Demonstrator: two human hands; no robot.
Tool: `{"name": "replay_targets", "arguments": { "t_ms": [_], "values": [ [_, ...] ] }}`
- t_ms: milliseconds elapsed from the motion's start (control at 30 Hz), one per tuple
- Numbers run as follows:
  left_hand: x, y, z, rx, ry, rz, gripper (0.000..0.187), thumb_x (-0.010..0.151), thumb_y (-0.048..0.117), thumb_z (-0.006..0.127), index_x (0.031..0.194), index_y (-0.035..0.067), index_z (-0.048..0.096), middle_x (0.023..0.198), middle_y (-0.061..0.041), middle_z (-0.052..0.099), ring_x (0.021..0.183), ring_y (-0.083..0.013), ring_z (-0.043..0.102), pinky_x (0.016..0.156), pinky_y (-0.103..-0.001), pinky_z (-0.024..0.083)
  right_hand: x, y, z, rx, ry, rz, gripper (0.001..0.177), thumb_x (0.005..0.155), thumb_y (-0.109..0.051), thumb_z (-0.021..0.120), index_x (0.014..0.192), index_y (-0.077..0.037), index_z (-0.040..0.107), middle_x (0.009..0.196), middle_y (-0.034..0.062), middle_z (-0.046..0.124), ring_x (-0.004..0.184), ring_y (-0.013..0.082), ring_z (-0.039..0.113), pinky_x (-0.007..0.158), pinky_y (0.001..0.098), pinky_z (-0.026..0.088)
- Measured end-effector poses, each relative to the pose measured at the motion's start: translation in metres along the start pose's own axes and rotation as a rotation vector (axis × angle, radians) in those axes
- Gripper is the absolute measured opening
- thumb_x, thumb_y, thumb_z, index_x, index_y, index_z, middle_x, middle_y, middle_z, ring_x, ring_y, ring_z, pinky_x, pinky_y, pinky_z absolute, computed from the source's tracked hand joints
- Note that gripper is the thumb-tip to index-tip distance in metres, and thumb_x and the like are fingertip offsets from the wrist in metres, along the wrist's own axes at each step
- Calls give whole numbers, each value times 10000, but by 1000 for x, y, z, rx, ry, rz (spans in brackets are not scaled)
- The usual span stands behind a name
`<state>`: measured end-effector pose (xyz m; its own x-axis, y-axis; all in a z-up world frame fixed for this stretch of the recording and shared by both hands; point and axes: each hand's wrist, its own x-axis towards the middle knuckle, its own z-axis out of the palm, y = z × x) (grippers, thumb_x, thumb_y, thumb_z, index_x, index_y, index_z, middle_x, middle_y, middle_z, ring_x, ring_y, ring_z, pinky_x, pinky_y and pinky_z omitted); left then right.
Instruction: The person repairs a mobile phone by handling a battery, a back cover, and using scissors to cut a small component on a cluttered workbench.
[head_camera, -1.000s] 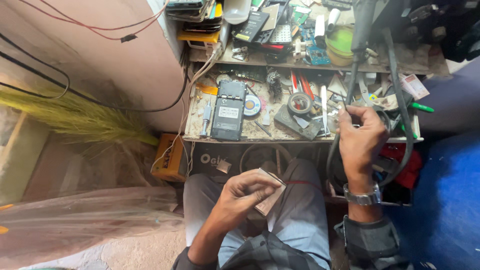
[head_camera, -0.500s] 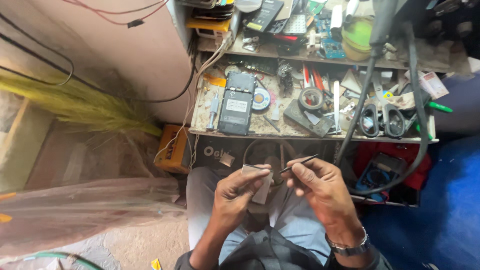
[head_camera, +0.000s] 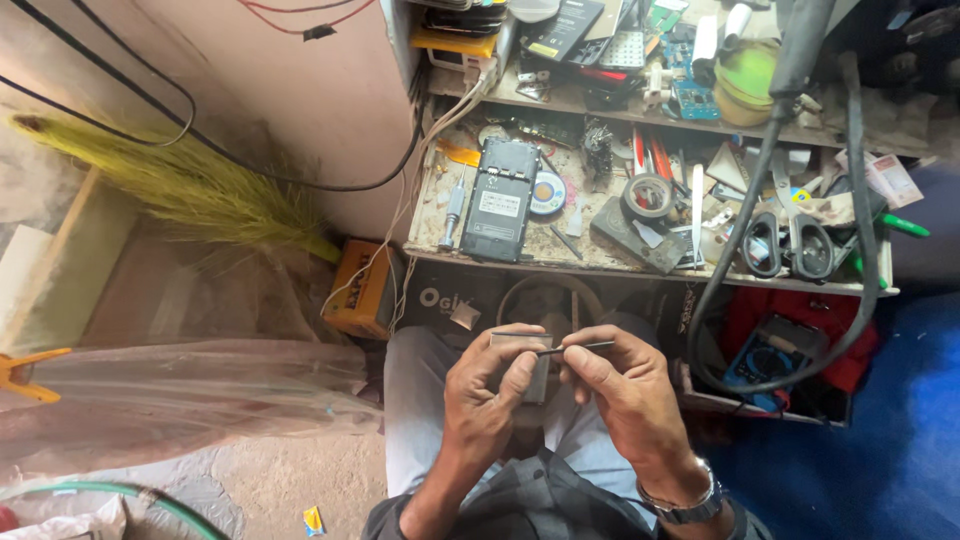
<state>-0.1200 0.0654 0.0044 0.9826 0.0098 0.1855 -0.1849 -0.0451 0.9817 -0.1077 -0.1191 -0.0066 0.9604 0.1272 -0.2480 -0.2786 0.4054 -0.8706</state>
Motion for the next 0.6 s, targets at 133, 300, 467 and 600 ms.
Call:
{"name": "replay_targets", "arguments": {
  "t_ms": [133, 300, 467, 600],
  "values": [
    [5, 2, -5, 88, -3, -15, 246, 973, 28, 601, 1175, 74, 735, 1243, -113, 726, 1207, -227, 686, 1033, -338, 532, -1, -10, -10, 0, 80, -111, 181, 957, -43, 683, 1108, 49, 720, 943, 138, 763, 773, 150, 680, 663, 258, 537],
    [69, 1, -16, 218, 56, 224, 549, 991, 8, 622, 1515, -16, 459, 1522, -228, 542, 1439, -327, 497, 1195, -412, 368, 4, -33, -32, 95, 108, -155, 366, 1017, -155, 571, 1290, 78, 639, 1045, 166, 744, 852, 192, 691, 748, 290, 550],
    [148, 0, -23, 322, 107, -101, 760, 823, 152, 732, 1482, 28, 375, 1225, -167, 657, 1076, -255, 689, 949, -375, 541, 6, -33, -52, 287, 59, -168, 450, 1081, -189, 539, 1379, 148, 558, 1061, 158, 701, 887, 201, 639, 761, 314, 514],
    [166, -14, -24, 543, 88, 107, 670, 831, 137, 798, 1396, -20, 475, 1210, -225, 638, 1117, -341, 638, 977, -430, 496, 7, -25, -66, 384, 108, -164, 413, 1067, -153, 560, 1365, 132, 585, 1025, 126, 687, 887, 183, 619, 732, 299, 490]
  ]
}}
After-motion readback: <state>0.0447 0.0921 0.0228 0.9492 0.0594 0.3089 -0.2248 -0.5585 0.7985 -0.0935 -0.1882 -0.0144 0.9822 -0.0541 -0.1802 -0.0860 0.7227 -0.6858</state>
